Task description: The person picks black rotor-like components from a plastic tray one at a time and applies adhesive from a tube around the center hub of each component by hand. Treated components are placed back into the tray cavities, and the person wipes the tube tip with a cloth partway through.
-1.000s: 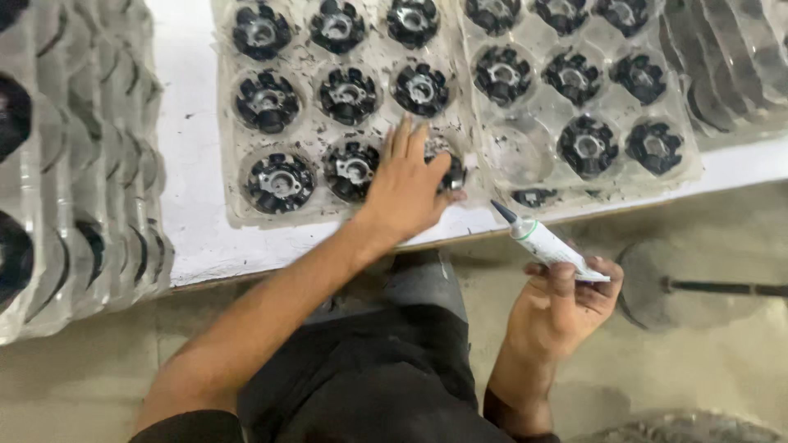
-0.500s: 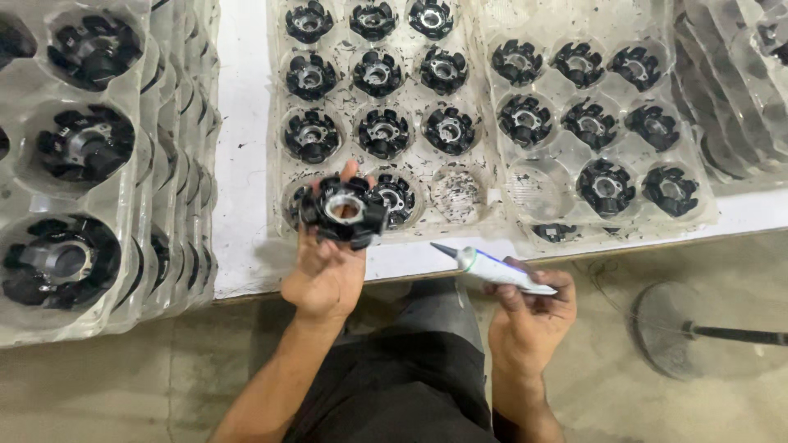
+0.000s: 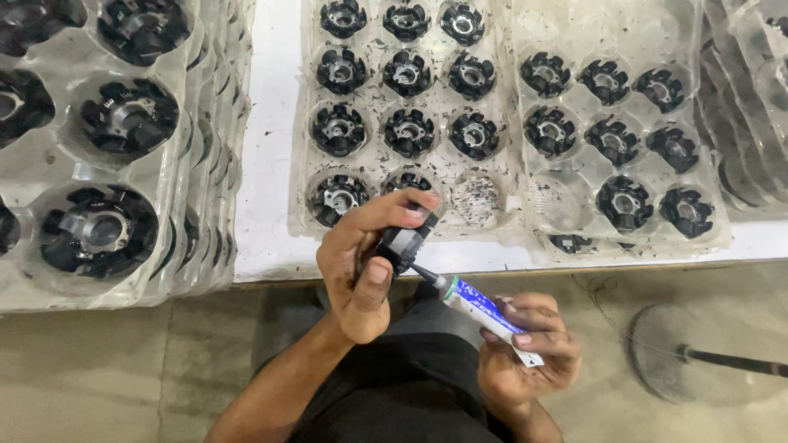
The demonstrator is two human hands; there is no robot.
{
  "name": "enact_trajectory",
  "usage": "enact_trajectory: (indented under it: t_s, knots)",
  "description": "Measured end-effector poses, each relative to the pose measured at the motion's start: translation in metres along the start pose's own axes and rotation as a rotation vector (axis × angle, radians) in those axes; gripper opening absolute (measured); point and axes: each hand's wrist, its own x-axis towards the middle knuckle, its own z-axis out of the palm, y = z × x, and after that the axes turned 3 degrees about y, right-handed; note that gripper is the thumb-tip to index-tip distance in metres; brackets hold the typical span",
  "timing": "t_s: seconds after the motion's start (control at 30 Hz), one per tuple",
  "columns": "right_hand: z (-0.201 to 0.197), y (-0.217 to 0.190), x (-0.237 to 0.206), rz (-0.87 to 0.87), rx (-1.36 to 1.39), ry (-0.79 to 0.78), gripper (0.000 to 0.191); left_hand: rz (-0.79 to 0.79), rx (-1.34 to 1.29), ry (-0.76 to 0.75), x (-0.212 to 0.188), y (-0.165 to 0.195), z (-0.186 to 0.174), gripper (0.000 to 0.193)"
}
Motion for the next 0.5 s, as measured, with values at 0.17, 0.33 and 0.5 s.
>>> enact_trajectory:
  t_s: [0.17,0.33,0.5]
  knots:
    - [0.001,-0.006,0.003,-0.070,-0.120,-0.016,0.038,0.005,0.034,-0.022,0.003,0.005,0.000,0.046]
    - [-0.002,-0.007,0.011,-0.200,-0.172,-0.102,0.030,-0.008,0.072,-0.060,0.003,0.004,-0.003,0.046]
    - [-0.002,-0.009,0.014,-0.186,-0.196,-0.104,0.034,-0.082,-0.018,-0.032,0.002,-0.001,-0.003,0.048]
